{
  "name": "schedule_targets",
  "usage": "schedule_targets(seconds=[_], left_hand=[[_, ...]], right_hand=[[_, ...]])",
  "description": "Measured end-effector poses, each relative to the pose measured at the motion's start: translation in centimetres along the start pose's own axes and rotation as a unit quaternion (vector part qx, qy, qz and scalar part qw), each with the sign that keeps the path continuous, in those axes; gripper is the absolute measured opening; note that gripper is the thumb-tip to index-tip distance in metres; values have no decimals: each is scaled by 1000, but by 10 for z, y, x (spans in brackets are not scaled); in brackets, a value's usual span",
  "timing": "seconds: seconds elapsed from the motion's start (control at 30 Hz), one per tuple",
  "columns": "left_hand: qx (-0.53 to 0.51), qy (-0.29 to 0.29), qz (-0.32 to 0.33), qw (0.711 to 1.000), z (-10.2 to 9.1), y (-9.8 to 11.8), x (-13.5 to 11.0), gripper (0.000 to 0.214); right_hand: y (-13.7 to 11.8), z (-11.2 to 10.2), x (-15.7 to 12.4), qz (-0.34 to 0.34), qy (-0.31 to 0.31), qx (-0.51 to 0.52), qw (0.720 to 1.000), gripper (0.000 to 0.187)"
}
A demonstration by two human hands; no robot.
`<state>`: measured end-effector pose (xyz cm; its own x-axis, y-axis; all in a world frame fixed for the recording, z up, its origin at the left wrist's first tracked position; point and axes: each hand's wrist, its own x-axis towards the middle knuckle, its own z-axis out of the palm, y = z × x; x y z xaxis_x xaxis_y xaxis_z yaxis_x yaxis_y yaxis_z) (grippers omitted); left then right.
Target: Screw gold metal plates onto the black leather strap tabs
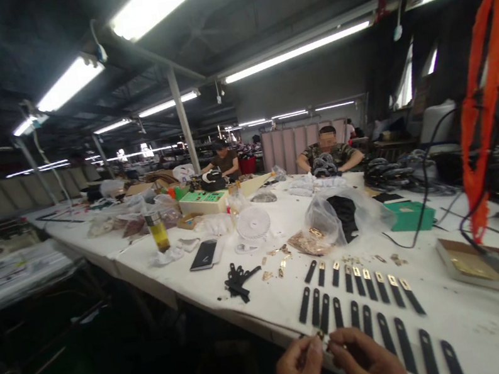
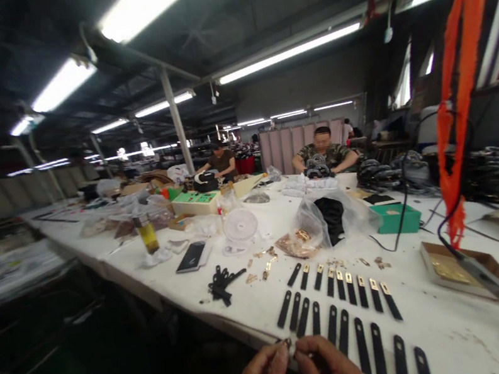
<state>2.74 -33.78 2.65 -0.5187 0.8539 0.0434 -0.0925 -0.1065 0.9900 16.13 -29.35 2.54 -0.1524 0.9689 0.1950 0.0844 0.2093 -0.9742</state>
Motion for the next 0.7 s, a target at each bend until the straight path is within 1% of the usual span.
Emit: schedule_targets(seconds=[0.07, 0.1, 0.13, 0.17, 0.23, 0.3, 0.4, 0.5, 0.6, 0.7], left_hand=[[12, 14, -21, 1000, 0, 4, 11, 67], [18, 18, -28, 999, -1, 5, 20, 68], [24, 20, -32, 999, -3, 6, 30, 69], [33, 18, -34, 999, -4, 6, 42, 69], [54, 11, -42, 998, -5, 5, 69, 69], [67, 0, -41, 997, -4, 3, 99, 66], [81, -6, -31, 996, 0, -5, 141, 61], [92, 3, -26, 995, 2, -17, 174, 62], [94, 6, -54, 994, -1, -29, 192, 67], [100, -4, -58, 993, -5, -35, 196, 62]], right_hand=[[-13, -18, 17, -31, -28, -42, 998, 32], [-19, -27, 29, -53, -30, -58, 996, 29], [-25, -36, 44, -62, -28, -73, 995, 26], [-30, -43, 61, -53, -25, -83, 995, 24], [-33, -55, 99, -6, -25, -100, 995, 23], [-27, -60, 140, 29, -48, -112, 992, 23], [-7, -53, 197, 64, -89, -176, 978, 23], [17, -34, 244, 67, -102, -214, 969, 16], [41, -16, 280, 65, -110, -250, 960, 10], [62, -5, 305, 80, -112, -284, 949, 8]])
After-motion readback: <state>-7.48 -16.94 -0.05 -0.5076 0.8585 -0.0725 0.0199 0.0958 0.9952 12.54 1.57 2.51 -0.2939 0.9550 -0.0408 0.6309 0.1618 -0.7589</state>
